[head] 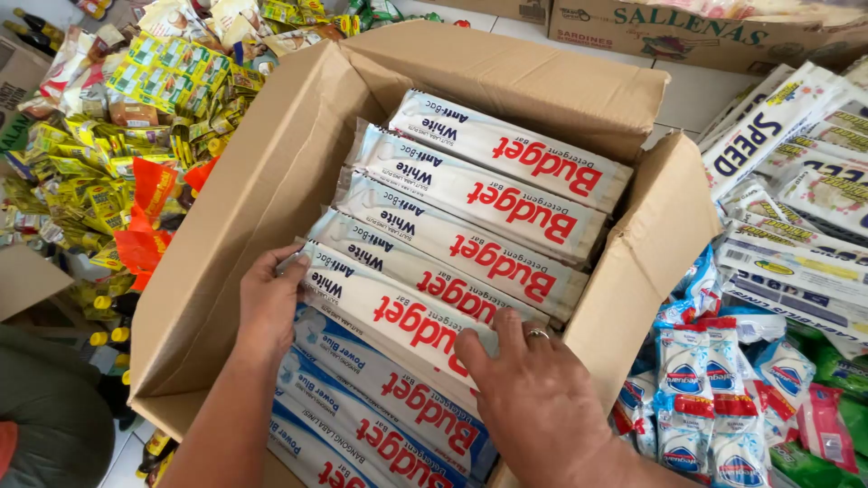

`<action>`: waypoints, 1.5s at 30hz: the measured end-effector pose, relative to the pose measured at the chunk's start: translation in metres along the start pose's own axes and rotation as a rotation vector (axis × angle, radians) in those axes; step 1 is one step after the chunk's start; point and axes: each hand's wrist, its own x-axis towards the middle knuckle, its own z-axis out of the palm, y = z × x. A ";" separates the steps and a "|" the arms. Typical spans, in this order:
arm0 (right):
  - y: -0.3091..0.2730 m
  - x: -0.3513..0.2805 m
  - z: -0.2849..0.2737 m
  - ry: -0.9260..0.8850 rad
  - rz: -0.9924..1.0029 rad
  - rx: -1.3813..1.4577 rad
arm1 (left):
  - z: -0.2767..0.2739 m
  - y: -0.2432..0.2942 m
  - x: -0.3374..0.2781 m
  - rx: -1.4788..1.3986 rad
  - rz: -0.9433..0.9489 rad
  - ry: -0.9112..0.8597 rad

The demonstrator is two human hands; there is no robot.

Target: The person packs individual bars of laundry detergent from floor piles into a cardboard box.

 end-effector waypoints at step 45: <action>0.401 -0.131 0.201 1.229 1.229 1.249 | 0.502 -0.053 -0.223 1.007 0.979 -1.144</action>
